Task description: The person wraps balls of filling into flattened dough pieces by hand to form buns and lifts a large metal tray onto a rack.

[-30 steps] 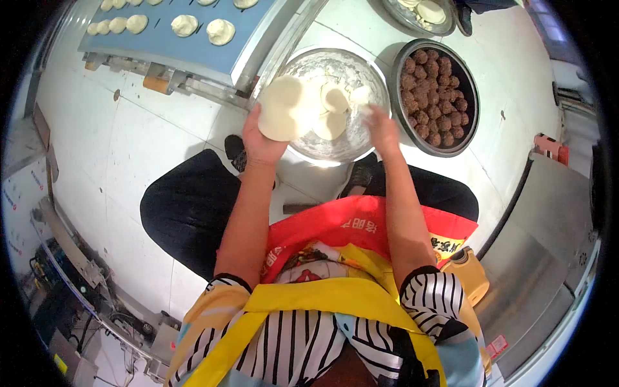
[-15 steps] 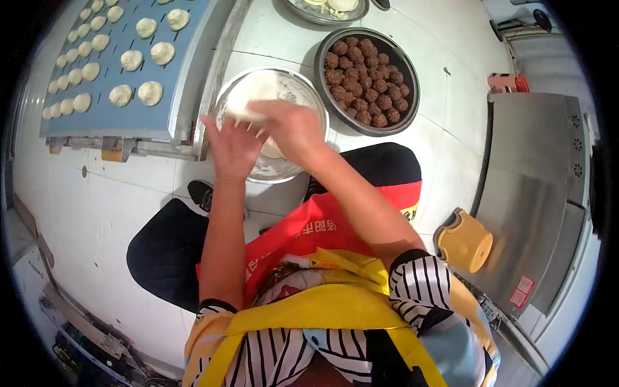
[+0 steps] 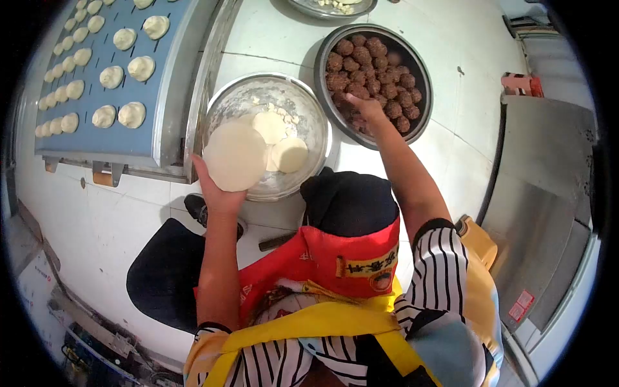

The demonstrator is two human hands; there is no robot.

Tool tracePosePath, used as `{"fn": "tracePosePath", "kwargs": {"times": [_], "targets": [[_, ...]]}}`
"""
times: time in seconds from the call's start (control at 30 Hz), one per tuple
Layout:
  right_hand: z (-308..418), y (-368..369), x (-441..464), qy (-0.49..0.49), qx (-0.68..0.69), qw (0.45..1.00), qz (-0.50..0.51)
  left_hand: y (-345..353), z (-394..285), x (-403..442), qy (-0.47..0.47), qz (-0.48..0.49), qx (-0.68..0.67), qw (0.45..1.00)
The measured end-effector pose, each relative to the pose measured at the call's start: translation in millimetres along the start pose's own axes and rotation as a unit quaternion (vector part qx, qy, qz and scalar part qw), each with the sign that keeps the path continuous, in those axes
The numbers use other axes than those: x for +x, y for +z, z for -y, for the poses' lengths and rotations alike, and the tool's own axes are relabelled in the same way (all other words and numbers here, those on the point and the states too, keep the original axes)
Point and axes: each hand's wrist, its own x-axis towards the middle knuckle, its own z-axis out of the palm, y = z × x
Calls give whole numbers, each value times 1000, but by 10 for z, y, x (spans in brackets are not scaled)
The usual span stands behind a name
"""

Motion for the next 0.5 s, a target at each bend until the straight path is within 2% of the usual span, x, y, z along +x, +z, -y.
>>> {"fn": "tracePosePath", "kwargs": {"times": [0.1,0.17,0.2,0.3,0.33,0.4,0.47,0.5], "targets": [[-32,306,11,54,-51,997,-20,-103,-13,24,13,-60,16,998],[141,369,-47,87,-120,989,25,-177,-66,26,21,-82,18,996],[39,355,120,59,-172,982,47,-203,-81,36,25,-86,16,996],[-221,469,271,5,-181,976,-118,-247,-109,87,21,-55,6,998],[-338,469,302,-69,-135,979,-135,-257,-104,95,15,-38,3,999],[-398,346,336,-8,8,997,-75,-256,-73,131,7,-27,3,1000],[-281,149,93,101,237,966,7,-240,-20,189,-21,-19,-9,1000],[-198,15,-108,85,235,968,30,-234,18,237,-41,-19,-21,999]]}}
